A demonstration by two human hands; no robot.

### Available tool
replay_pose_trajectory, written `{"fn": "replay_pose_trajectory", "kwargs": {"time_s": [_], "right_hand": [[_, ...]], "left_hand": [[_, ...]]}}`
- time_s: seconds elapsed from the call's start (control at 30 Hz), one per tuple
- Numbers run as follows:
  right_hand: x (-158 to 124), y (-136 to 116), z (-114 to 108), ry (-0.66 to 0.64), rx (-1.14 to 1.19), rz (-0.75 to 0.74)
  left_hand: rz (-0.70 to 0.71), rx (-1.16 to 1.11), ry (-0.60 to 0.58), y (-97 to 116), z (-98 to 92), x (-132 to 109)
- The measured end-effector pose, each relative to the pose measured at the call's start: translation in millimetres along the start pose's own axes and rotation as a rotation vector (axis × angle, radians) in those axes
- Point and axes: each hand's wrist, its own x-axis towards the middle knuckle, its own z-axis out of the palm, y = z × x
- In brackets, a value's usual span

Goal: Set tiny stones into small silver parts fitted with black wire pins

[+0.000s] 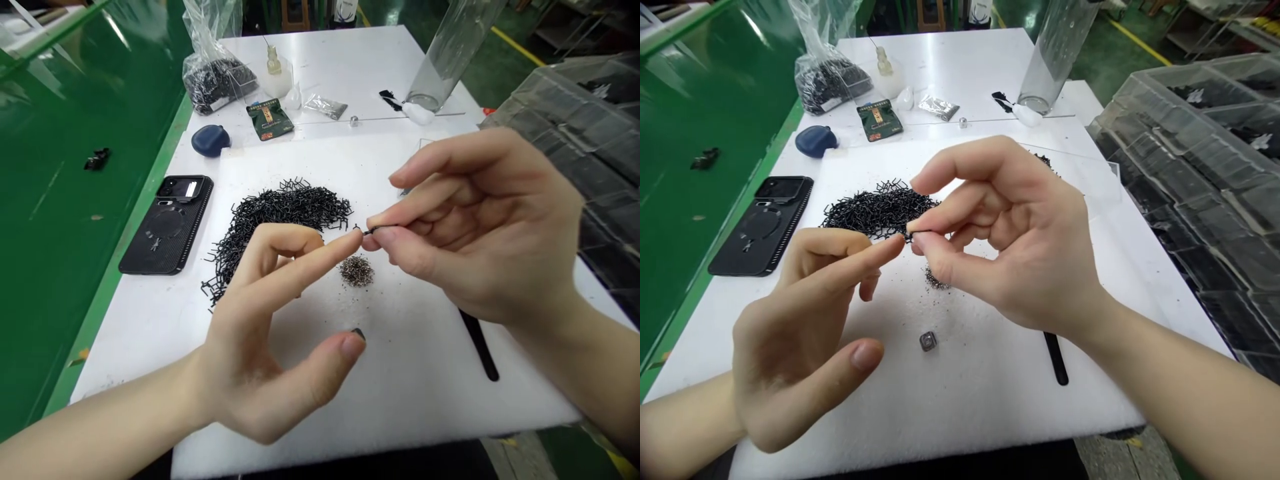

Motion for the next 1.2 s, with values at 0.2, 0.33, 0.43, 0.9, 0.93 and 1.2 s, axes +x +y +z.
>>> {"fn": "replay_pose_trajectory", "kwargs": {"time_s": [0.2,0.33,0.43,0.9,0.93,1.2], "right_hand": [[4,2,2,-0.060,0.078,0.019],[2,1,1,-0.054,0.023,0.031],[0,2,-1,-0.003,-0.029,0.013],[22,-6,-23,0.136,-0.017,-0.106],[29,-6,-33,0.177,-0.059,-0.137],[67,10,-115,0.157,-0.580,0.131]], "left_hand": [[-0.066,-0.025,-0.035,2,-2.5,1],[-0.104,-0.054,-0.062,2,-6.6,3],[-0.125,-0.062,-0.072,-1,-9.0,3],[-0.282,-0.156,0.065,-16,-7.4,4],[-0.292,-0.140,0.086,-16,-7.0,5],[-0.074,0.162,-0.194,-7,-7.0,15]]}}
